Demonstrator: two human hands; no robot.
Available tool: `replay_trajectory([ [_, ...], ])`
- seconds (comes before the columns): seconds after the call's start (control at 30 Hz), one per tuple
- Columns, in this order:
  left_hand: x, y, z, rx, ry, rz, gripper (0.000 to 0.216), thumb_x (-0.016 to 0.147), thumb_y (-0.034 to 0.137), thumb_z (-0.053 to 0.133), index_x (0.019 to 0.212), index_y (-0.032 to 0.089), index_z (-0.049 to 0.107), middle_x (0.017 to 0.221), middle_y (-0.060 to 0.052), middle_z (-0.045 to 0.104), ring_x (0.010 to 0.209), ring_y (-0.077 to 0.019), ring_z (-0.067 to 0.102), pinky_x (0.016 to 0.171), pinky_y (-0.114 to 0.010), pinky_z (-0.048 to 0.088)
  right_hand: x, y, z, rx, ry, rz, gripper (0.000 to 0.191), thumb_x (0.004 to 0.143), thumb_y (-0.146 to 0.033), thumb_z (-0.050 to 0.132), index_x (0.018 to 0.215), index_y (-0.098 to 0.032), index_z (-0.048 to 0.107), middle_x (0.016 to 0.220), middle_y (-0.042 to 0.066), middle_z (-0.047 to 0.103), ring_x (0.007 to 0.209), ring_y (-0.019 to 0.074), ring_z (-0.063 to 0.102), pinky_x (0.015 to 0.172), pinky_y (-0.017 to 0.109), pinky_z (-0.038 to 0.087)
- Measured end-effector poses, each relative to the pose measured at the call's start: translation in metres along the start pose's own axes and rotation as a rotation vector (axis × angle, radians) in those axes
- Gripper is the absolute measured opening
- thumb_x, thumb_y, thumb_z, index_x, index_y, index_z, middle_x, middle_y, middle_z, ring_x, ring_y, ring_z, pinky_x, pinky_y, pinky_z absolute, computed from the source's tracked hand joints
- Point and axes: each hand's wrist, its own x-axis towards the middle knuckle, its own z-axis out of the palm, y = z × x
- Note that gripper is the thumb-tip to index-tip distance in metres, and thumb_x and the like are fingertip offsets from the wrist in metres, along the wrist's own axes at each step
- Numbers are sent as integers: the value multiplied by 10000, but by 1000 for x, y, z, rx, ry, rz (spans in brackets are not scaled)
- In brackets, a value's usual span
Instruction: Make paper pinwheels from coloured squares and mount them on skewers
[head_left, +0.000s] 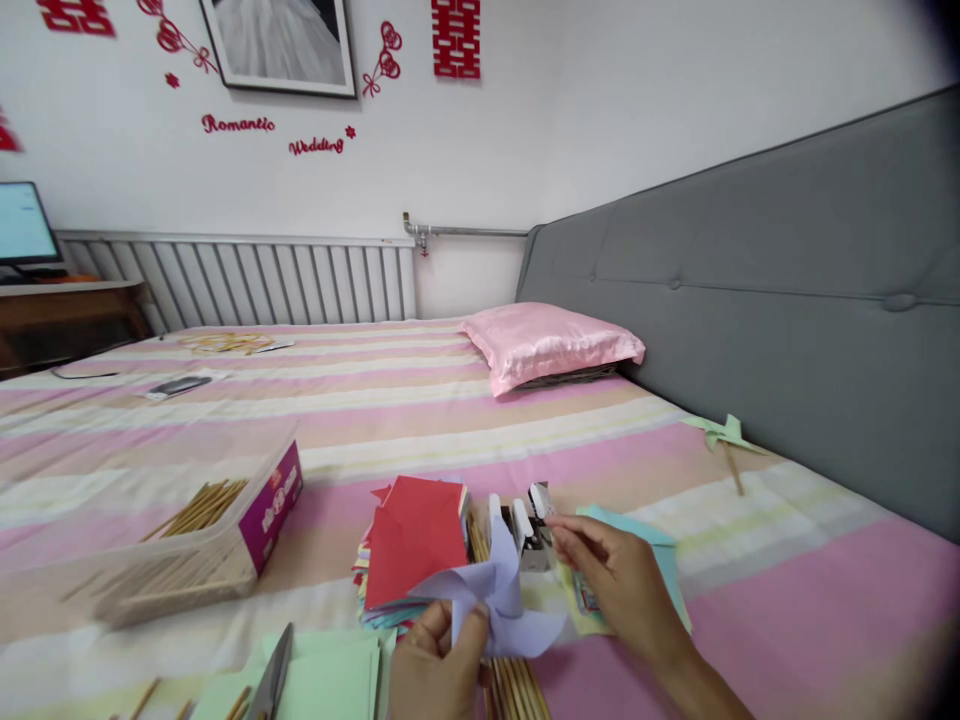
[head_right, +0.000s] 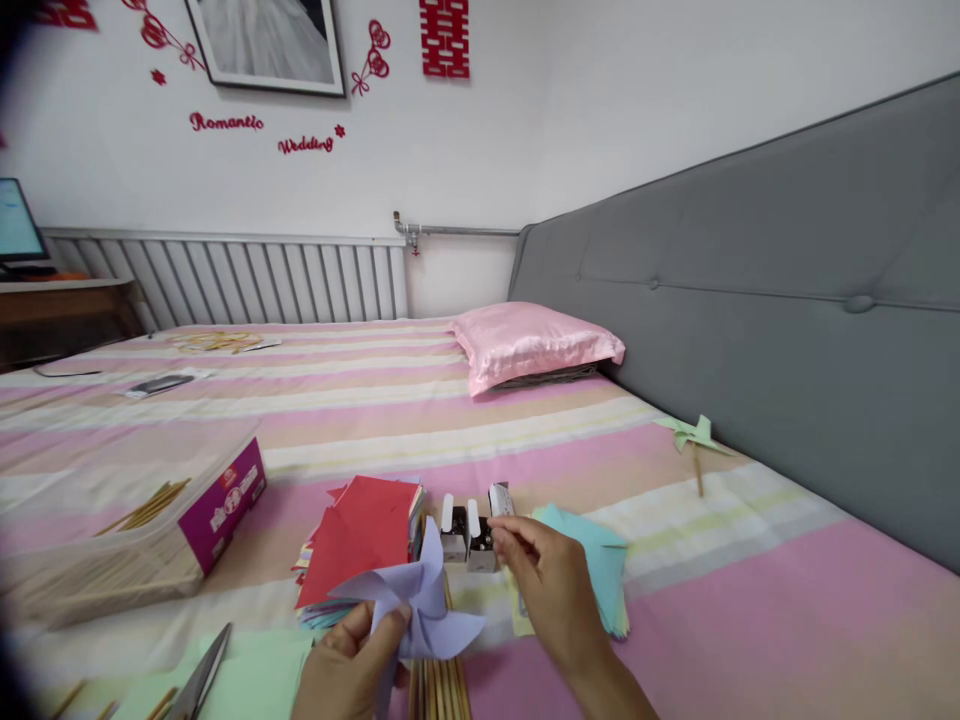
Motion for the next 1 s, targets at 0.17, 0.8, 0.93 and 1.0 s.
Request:
replay_trajectory([
  [0.17,-4,9,-2,113,71,60,112,530,242,601,519,136,635,316,55,488,316,-81,377,356,-189,299,-8,1,6,-148,-395,12,228,771,-229,487,642,-166,665,505,-11,589,481,118,510,449,196,314],
  [0.8,4,-9,-7,290,-72,144,154,548,236,537,585,138,649,479,-29,625,478,-195,538,481,-298,424,-11,11,7,-275,-322,-47,241,593,-25,451,663,-194,608,628,-4,605,580,137,550,533,211,380],
  [0.93,4,-9,-6,306,-83,130,175,551,242,532,614,139,659,502,-38,648,492,-202,551,491,-301,428,-10,12,9,-305,-319,-20,201,626,-76,502,670,-200,653,672,11,649,604,155,575,561,228,384],
  [1.0,5,-11,-7,316,-79,134,181,553,251,534,618,139,659,497,-36,646,479,-194,538,483,-298,421,-9,10,9,-308,-308,-25,187,646,-98,518,697,-200,666,712,18,667,636,165,589,584,234,389],
])
